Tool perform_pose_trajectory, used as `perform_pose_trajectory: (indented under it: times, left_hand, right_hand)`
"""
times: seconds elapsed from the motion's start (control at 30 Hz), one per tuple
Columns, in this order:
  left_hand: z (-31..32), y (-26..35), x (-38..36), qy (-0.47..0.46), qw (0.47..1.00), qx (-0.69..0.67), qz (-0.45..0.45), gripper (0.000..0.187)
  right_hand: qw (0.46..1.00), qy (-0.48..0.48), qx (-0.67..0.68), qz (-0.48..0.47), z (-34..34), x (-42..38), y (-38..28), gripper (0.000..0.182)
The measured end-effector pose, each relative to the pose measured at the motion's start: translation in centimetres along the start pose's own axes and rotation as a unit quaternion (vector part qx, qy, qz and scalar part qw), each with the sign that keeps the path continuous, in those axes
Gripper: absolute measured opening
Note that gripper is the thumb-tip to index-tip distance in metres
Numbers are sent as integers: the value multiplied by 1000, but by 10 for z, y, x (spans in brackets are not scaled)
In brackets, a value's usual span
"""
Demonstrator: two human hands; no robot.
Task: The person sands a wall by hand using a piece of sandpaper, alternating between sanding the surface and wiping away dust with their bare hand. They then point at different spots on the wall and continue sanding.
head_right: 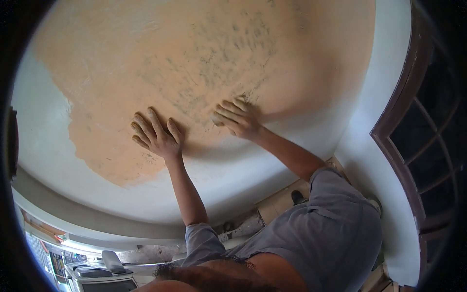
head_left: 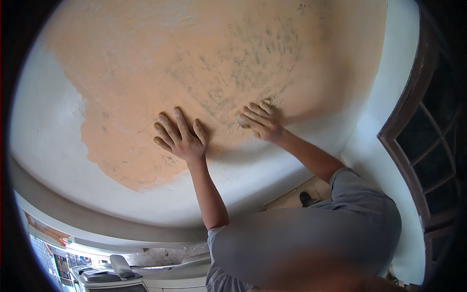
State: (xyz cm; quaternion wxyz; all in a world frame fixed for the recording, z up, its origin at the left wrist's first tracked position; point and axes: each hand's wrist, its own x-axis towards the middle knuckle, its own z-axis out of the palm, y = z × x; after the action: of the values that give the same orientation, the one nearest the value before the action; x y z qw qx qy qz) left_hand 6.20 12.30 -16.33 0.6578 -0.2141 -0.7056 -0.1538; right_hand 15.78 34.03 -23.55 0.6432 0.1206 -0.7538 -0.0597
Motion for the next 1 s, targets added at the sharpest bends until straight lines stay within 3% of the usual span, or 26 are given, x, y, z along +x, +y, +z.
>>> perform_pose_trajectory:
  times: [0.07,0.17,0.2,0.23,0.27,0.33,0.37,0.47,0.57,0.6,0.67,0.7,0.73,0.77,0.8,0.83,0.87,0.93,0.97,1.0]
  left_hand:
    - [-3,-1,-3,-7,1000,1,1,56]
    - [-3,0,0,-6,1000,2,2,55]
    - [-3,0,1,-6,1000,7,4,55]
    - [-3,0,2,-6,1000,6,2,55]
    - [-4,1,3,-7,1000,2,1,55]
    - [-4,3,3,-11,1000,-7,-4,54]
    - [-4,3,3,-10,1000,-6,-5,54]
    - [-4,1,1,-10,1000,-1,-14,54]
    - [-4,0,0,-9,1000,-3,-17,54]
    - [-4,0,0,-4,1000,-5,-16,54]
    - [-5,0,-3,-8,1000,-15,-6,54]
    - [-5,-1,-3,-11,1000,-10,-6,54]
    - [-5,-2,-3,-15,1000,-5,-8,54]
    - [-5,-2,-3,-8,1000,-7,-5,54]
    - [-5,-1,-3,-10,1000,-10,-6,54]
    - [-4,-1,-2,-2,1000,-8,-6,54]
    - [-4,0,-2,4,1000,-7,-8,54]
    - [-3,1,-5,0,1000,-5,-20,54]
    - [-3,1,-5,1,1000,-4,-23,54]
    - [-3,0,-6,4,1000,-3,-27,54]
  right_hand:
    - [998,25,29,-52,-10,66,12,25]
    - [989,74,-93,-86,-25,200,45,28]
    - [998,-53,-7,42,-42,250,47,29]
    - [966,-178,78,168,-50,281,48,31]
    - [966,-180,76,168,-45,284,52,31]
    - [994,103,39,-17,-39,280,58,33]
    - [993,97,-63,-30,-25,248,62,28]
    - [998,20,-65,-13,-25,109,38,24]
    - [1000,21,-1,14,-9,-17,43,28]
    - [1000,22,-2,14,-23,12,32,28]
    - [997,39,-56,-24,-28,94,125,25]
    - [994,49,-83,-47,-46,120,104,24]
    - [997,54,-38,51,-50,157,128,19]
    - [950,-91,-58,294,-64,204,142,24]
    - [982,43,-59,172,-71,249,160,29]
    - [982,175,-58,42,-74,273,172,36]
    - [983,170,-61,40,-74,263,174,36]
    - [962,-63,-88,249,-70,209,171,29]
    - [989,67,-63,116,-55,158,166,44]
    - [994,42,-70,71,-60,123,146,48]
